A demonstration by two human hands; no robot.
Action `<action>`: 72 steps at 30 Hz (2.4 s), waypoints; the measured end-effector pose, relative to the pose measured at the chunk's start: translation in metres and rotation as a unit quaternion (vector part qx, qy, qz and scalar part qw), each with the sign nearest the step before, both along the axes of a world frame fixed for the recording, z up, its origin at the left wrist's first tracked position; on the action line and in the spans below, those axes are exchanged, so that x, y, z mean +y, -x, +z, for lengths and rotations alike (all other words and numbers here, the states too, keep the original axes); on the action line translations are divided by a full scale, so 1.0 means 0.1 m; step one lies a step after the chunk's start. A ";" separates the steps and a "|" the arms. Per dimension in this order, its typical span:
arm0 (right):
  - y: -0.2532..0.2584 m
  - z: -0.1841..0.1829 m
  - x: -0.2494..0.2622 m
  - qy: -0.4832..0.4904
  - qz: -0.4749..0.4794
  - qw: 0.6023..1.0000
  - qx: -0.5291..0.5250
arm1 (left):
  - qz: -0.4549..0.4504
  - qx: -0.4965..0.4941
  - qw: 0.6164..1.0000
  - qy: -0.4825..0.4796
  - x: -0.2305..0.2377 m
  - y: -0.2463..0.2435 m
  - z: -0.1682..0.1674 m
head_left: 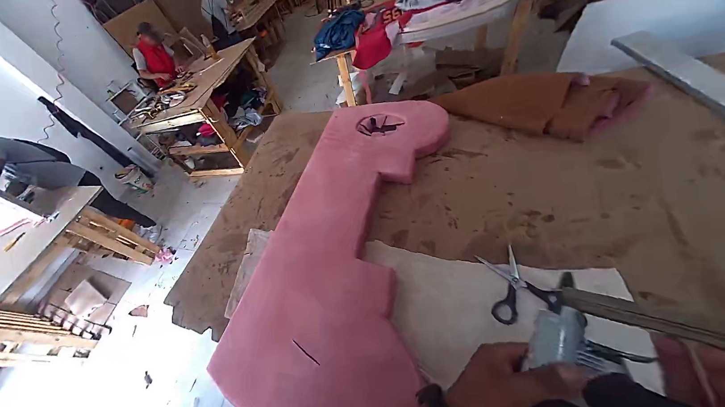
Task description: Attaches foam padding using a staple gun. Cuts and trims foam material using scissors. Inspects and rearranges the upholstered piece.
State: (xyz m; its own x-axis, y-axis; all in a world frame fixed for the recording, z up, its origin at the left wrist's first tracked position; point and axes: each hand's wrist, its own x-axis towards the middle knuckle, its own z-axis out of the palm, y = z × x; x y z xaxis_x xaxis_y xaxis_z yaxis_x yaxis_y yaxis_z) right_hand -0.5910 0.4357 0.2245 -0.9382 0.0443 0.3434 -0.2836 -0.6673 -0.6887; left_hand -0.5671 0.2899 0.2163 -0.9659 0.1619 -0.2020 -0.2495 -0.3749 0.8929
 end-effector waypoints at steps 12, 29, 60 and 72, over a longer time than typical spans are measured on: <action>-0.87 -0.40 -2.51 -0.409 0.253 0.875 0.062 | 0.246 -0.269 0.656 0.662 -4.00 -2.09 -1.28; -1.59 -1.12 -3.32 -0.427 0.141 0.891 -0.063 | 0.162 -0.162 0.693 0.683 -4.13 -2.00 -1.57; -2.12 -1.23 -3.76 -0.454 0.058 0.885 -0.078 | 0.145 -0.125 0.689 0.700 -4.17 -2.01 -1.61; -2.02 -1.24 -3.63 -0.466 0.125 0.875 -0.032 | 0.195 -0.132 0.688 0.686 -4.11 -2.28 -1.59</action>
